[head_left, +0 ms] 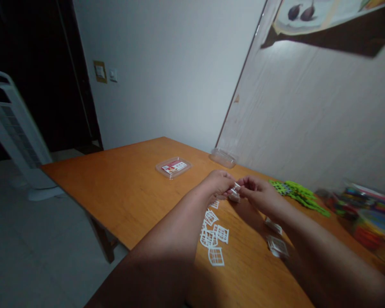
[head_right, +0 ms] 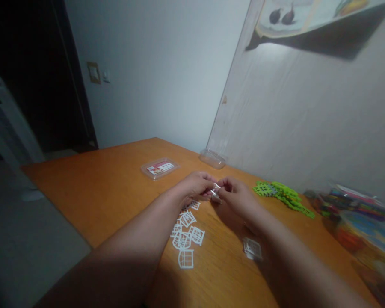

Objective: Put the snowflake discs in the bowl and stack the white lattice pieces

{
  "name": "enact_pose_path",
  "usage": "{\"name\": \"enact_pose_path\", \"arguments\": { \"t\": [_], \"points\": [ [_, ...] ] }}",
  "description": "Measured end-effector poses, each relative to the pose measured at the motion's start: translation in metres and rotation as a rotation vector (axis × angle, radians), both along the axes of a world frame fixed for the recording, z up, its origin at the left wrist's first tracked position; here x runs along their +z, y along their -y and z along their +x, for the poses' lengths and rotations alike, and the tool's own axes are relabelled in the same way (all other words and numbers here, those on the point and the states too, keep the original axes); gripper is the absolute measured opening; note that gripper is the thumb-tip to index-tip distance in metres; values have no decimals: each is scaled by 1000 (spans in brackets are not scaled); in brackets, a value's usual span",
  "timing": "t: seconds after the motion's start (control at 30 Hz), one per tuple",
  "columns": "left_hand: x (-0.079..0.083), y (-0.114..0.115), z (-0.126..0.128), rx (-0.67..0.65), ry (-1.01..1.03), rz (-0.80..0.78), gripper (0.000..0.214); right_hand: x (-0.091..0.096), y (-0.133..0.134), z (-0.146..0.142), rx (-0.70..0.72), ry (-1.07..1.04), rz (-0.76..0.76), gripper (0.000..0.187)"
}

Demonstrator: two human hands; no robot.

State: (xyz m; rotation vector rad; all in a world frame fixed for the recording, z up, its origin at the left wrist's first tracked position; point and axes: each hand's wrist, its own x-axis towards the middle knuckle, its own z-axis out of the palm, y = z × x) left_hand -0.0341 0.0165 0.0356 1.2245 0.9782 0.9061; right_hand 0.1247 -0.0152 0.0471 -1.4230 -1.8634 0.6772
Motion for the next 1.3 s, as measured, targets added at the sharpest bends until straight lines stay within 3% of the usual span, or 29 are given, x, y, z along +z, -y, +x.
{"name": "enact_pose_path", "arguments": {
  "t": [0.17,0.47,0.57,0.77,0.97,1.13,1.3],
  "points": [
    [0,-3,2,35,10,12,15,5,3,1,-17,392,123,24],
    [-3,-9,-3,169,-16,109,8,4,-22,27,-32,557,155,27],
    [-2,-9,-3,171,-21,92,9,-1,-26,29,-30,571,97,24],
    [0,-8,-3,182,-26,85,8,-7,-28,27,48,532,-2,39],
    [0,-7,-4,188,-26,86,6,-9,-34,27,135,459,-140,34],
    [0,-7,-4,189,-24,83,6,-14,-38,27,109,429,-145,25],
    [1,-6,-3,191,-44,87,7,-13,-37,26,125,410,-180,28]
  ]
}}
